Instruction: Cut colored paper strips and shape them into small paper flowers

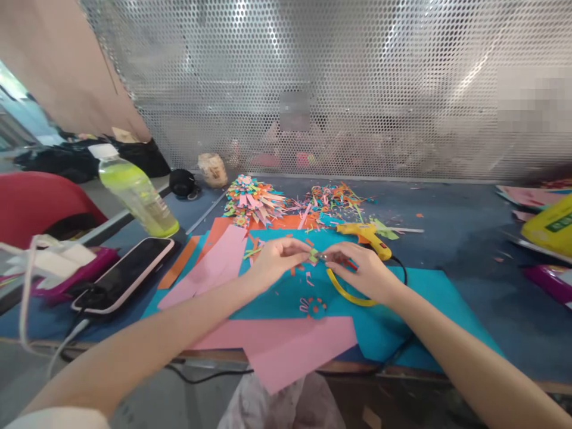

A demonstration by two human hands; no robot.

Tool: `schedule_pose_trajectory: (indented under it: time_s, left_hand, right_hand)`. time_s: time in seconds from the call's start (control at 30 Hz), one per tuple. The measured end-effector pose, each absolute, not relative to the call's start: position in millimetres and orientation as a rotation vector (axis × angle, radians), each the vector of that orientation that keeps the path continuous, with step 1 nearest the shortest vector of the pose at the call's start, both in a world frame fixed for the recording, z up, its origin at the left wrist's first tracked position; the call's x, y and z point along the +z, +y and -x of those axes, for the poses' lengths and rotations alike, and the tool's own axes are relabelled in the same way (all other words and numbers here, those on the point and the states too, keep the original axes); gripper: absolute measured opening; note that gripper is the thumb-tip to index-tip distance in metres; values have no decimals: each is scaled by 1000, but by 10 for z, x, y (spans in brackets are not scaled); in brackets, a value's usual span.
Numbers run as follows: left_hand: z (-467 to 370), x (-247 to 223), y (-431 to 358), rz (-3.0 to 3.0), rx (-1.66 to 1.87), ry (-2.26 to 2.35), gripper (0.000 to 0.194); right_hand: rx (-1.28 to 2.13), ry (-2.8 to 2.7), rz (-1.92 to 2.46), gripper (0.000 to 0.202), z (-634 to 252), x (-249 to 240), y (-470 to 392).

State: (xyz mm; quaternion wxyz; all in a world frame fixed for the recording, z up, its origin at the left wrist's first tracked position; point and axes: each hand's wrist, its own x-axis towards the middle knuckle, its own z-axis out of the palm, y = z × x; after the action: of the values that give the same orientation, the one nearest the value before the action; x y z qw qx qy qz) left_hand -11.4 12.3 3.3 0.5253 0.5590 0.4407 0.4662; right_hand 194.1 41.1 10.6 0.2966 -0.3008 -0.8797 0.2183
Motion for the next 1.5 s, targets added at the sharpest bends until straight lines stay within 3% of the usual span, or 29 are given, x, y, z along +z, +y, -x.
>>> schedule_pose_trajectory:
  time_s: [0.47,0.83,1.5]
  left_hand:
    - [72,-5,-31,-1431,931,1030,17]
    - [93,22,-28,-1416,981,1005,17]
    - [94,-26,-106,-1356,954,846,17]
  right_hand:
    - [610,-2368,829,12,-1832,37,322]
    - [788,-2291,813,12,-1859,142,350]
    - [677,-2389,725,11,-1869,52,343]
